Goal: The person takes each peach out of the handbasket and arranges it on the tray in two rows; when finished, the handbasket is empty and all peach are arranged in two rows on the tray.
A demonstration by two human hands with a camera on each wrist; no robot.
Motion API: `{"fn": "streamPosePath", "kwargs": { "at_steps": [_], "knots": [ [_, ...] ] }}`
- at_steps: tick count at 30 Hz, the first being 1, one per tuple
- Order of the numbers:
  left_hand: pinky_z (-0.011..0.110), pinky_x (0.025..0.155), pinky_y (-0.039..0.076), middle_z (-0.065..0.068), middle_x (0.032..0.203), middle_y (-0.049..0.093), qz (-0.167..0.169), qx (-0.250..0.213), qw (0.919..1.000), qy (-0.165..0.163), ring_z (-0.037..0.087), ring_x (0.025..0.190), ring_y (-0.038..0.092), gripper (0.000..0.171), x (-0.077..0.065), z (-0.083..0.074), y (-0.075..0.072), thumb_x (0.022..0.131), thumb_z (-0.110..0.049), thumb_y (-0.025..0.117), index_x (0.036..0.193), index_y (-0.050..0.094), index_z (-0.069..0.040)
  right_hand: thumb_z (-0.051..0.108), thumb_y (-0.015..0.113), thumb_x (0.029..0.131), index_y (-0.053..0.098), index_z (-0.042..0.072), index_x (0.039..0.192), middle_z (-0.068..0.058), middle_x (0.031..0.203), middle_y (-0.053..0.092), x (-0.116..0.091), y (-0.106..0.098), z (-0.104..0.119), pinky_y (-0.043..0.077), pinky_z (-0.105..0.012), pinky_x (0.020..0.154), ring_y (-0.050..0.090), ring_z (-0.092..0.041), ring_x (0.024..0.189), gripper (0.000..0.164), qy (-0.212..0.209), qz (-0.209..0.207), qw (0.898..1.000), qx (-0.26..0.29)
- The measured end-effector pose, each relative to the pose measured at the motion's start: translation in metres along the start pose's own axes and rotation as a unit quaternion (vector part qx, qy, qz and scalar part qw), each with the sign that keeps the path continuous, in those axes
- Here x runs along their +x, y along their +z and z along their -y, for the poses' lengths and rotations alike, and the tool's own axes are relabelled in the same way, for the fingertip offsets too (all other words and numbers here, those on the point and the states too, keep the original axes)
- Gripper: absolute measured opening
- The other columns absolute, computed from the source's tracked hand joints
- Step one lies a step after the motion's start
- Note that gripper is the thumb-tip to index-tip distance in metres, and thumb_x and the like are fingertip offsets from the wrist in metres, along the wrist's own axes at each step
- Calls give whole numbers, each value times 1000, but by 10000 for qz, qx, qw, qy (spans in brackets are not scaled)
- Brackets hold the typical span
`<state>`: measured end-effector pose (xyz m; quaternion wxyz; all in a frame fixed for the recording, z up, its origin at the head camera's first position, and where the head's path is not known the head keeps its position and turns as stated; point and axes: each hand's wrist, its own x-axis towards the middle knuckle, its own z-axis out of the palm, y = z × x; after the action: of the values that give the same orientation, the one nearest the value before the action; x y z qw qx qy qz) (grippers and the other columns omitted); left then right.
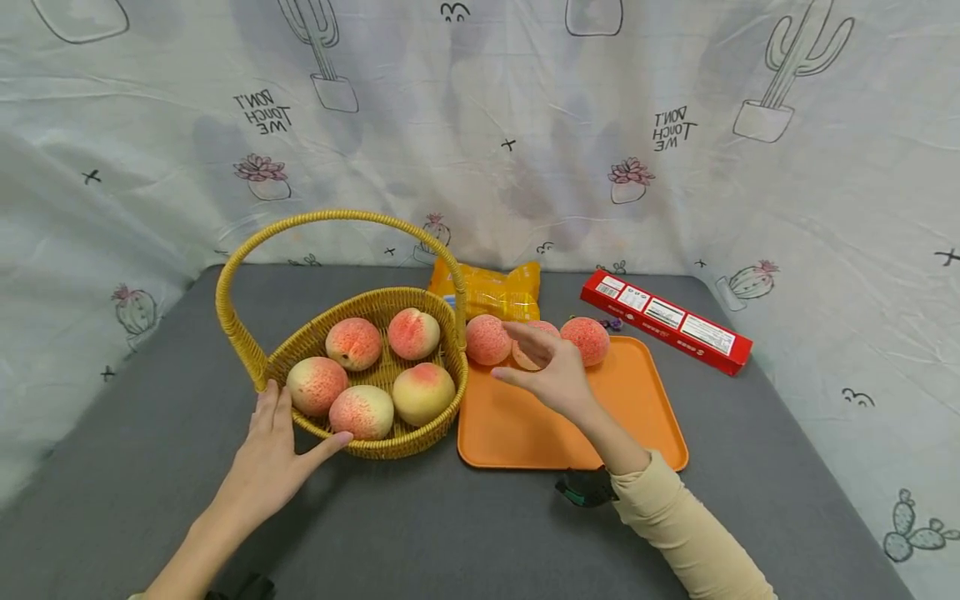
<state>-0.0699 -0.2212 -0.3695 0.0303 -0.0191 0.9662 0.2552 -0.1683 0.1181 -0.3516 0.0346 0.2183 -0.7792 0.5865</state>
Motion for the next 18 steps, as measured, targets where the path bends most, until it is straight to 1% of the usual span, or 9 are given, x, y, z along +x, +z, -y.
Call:
{"fn": "streamPosePath", "kwargs": {
  "at_steps": [3,6,8,11,13,14,17,18],
  "knots": [
    [72,103,17,37,153,-11,0,-3,10000,19,53,140,-8,114,1,1,2,90,-63,55,147,-3,17,6,82,77,59,-4,131,-18,131,59,4,20,0,44,-38,102,54,-31,124,60,-125,679,9975,-178],
    [72,103,17,37,153,-12,2,15,10000,35,52,141,-8,114,2,1,2,90,-63,55,147,-3,17,13,83,78,60,1,132,-13,133,59,12,36,2,43,-35,103,53,-27,126,60,-187,1282,9906,-437],
    [72,103,17,37,153,-11,12,9,10000,51,52,140,-8,114,2,1,2,90,-63,54,147,-3,18,15,83,78,60,3,133,-11,134,59,19,45,4,43,-34,104,52,-26,127,61,-197,1545,9858,-621],
    [72,103,17,37,153,-11,14,-38,10000,65,52,140,-8,114,2,0,2,90,-63,55,147,-3,18,20,84,78,58,4,135,-11,135,59,28,56,8,44,-36,102,53,-27,126,64,-194,1847,9764,-1098],
    [72,103,17,38,153,-11,5,-59,10000,62,52,140,-8,114,2,0,2,90,-62,55,147,-3,17,24,84,78,56,5,137,-11,134,59,34,63,12,47,-36,99,56,-27,122,68,-134,2037,9668,-1536],
    [72,103,17,38,153,-11,-1,-66,10000,57,52,140,-8,114,2,0,2,90,-62,56,147,-3,17,26,84,78,54,5,138,-12,134,59,36,67,14,48,-36,97,56,-27,121,71,-108,2150,9603,-1772],
    [72,103,17,38,152,-11,-27,-58,10000,48,53,140,-8,114,2,1,2,90,-62,56,147,-3,17,32,84,77,51,4,141,-11,127,62,42,78,19,49,-34,91,60,-25,112,77,-34,2469,9361,-2505],
    [72,103,17,38,152,-10,-34,-50,10000,44,53,140,-8,114,1,1,2,90,-62,56,147,-3,17,34,83,77,52,3,139,-11,124,64,43,82,20,50,-33,88,60,-24,109,76,-27,2544,9267,-2765]
  ]
}}
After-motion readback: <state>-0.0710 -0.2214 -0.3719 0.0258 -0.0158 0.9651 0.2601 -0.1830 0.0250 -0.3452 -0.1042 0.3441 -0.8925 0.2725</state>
